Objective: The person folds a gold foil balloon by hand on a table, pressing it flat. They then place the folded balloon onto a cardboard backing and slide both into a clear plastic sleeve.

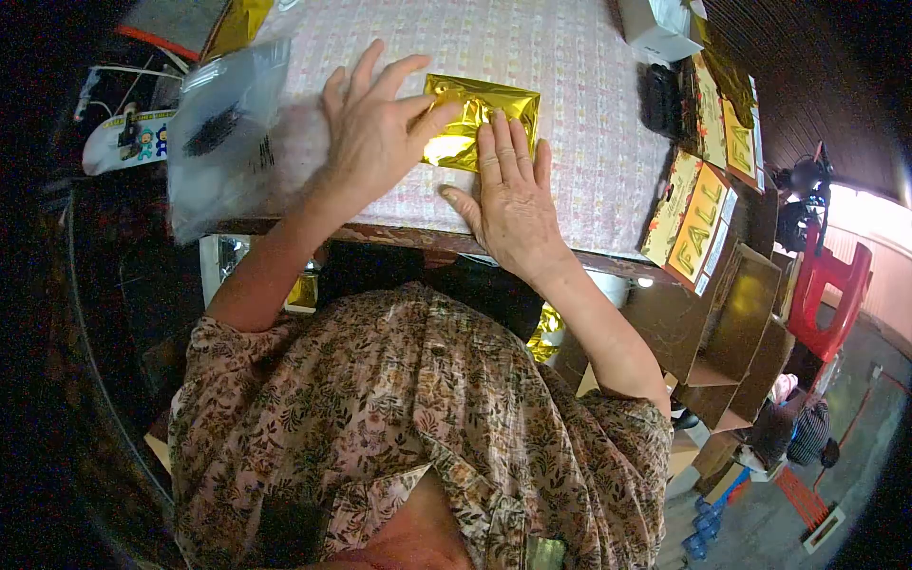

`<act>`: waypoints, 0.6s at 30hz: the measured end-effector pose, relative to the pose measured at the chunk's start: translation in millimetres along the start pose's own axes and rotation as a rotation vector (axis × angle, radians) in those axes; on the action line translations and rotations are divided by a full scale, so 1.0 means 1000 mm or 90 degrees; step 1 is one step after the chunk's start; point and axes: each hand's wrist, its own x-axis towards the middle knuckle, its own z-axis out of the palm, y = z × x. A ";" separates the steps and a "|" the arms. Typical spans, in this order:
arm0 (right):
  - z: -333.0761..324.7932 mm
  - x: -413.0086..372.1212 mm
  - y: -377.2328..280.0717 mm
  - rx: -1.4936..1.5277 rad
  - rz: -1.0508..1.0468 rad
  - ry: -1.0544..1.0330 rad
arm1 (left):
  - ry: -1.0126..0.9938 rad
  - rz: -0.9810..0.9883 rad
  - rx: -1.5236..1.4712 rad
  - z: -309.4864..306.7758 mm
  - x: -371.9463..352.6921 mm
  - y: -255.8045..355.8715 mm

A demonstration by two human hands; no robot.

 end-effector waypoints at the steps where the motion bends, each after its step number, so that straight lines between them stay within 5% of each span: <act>1: 0.000 0.000 0.000 0.001 0.000 0.000 | -0.001 0.000 0.001 0.001 -0.002 0.002; 18: -0.001 -0.001 -0.001 0.006 0.005 -0.007 | 0.028 -0.029 0.023 0.012 -0.011 0.013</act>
